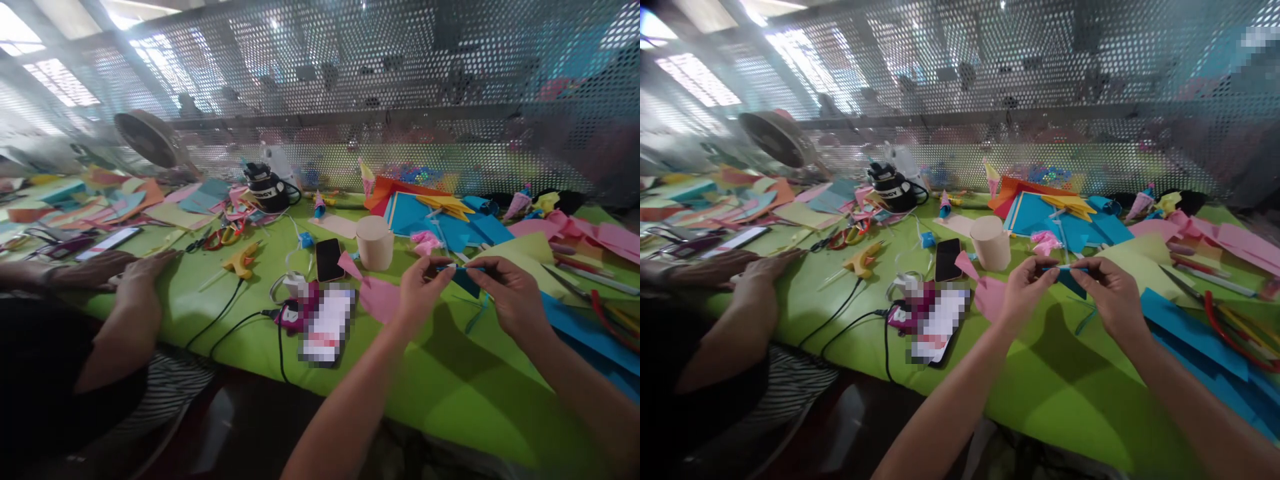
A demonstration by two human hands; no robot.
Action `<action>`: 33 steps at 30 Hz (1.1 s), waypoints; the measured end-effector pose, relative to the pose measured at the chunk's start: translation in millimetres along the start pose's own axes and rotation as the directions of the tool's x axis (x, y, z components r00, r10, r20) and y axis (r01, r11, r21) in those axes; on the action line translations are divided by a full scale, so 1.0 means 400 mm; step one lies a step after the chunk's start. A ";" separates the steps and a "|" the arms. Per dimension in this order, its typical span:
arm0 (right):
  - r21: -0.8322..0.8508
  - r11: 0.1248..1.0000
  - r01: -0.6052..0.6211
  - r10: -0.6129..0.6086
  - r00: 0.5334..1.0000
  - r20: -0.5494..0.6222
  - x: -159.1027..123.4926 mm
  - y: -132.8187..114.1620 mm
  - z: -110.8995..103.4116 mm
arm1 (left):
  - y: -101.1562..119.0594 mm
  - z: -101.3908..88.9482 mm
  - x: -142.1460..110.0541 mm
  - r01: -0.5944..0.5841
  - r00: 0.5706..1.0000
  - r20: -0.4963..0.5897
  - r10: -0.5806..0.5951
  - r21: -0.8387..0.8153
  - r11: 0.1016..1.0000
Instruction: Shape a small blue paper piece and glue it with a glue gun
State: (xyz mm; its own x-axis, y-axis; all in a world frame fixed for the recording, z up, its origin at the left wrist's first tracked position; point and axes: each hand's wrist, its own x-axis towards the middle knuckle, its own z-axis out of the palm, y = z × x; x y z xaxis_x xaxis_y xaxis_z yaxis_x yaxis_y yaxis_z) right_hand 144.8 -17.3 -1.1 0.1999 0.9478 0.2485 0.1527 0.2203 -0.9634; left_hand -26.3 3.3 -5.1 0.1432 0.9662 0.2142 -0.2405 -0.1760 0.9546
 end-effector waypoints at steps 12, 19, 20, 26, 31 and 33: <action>0.099 0.992 -0.075 0.068 0.995 0.069 0.005 0.011 0.004 | -0.018 0.000 0.003 0.028 0.999 -0.025 -0.027 0.034 0.999; 0.010 1.000 -0.029 0.029 0.998 0.055 0.003 0.016 0.001 | -0.004 0.000 0.000 0.046 0.999 0.016 -0.047 0.023 0.999; 0.001 1.000 -0.022 0.022 0.998 0.058 0.003 0.018 0.001 | -0.002 0.000 -0.001 0.045 0.999 0.014 -0.045 0.025 0.999; -0.020 1.000 0.005 -0.003 0.997 0.074 0.003 0.025 0.000 | 0.002 0.002 -0.003 0.040 0.999 0.000 -0.040 0.023 0.999; -0.028 0.999 -0.024 0.025 0.998 0.065 -0.002 0.015 0.003 | 0.001 0.000 -0.004 0.035 0.999 -0.001 -0.035 0.036 0.999; 0.000 0.999 -0.043 0.043 0.997 0.060 -0.003 0.011 0.003 | 0.000 -0.001 -0.004 0.030 1.000 -0.004 -0.030 0.010 0.999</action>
State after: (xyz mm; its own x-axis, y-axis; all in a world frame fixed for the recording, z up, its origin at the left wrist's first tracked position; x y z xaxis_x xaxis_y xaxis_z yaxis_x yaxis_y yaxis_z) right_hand 144.1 -17.2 -5.9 0.1481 0.9684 0.2007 0.1445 0.1795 -0.9731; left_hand -27.0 2.0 -5.4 0.1461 0.9719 0.1845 -0.2265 -0.1487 0.9626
